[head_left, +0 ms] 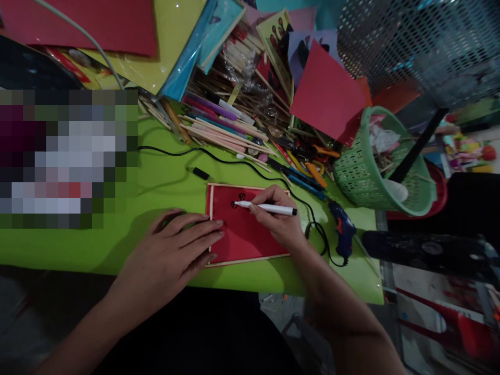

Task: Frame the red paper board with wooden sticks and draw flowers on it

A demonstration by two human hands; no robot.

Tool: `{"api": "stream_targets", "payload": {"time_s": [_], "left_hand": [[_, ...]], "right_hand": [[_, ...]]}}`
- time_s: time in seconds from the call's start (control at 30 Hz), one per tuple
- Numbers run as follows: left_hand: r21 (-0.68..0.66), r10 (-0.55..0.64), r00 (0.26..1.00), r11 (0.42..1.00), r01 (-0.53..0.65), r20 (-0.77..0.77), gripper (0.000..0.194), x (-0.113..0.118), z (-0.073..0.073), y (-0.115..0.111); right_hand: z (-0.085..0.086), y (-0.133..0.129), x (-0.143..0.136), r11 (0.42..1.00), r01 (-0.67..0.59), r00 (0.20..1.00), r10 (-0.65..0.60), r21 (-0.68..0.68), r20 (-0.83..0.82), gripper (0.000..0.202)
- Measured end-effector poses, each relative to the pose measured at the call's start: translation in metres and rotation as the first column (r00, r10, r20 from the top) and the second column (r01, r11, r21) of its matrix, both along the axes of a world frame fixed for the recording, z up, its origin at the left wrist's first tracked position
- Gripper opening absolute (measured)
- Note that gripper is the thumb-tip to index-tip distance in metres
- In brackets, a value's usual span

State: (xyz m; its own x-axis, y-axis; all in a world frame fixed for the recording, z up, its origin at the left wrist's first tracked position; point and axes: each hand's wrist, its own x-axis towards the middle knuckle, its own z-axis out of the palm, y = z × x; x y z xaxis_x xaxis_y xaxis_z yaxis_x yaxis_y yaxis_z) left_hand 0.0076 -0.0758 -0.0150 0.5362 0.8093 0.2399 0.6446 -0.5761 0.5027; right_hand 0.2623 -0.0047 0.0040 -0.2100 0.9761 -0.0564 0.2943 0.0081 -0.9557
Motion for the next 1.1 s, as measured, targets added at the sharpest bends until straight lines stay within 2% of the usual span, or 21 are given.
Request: {"api": "stream_targets", "payload": {"time_s": [0.63, 1.1], "left_hand": [[0.01, 0.002, 1.0, 1.0, -0.001, -0.014, 0.037, 0.0, -0.0001, -0.0005], [0.027, 0.008, 1.0, 1.0, -0.008, -0.009, 0.039, -0.0004, -0.0018, -0.0001]], "right_hand": [[-0.004, -0.0014, 0.0003, 0.999, 0.043, 0.998, -0.043, -0.002, 0.05, 0.018], [-0.0026, -0.0005, 0.0009, 0.999, 0.046, 0.999, -0.046, 0.008, -0.001, 0.015]]}}
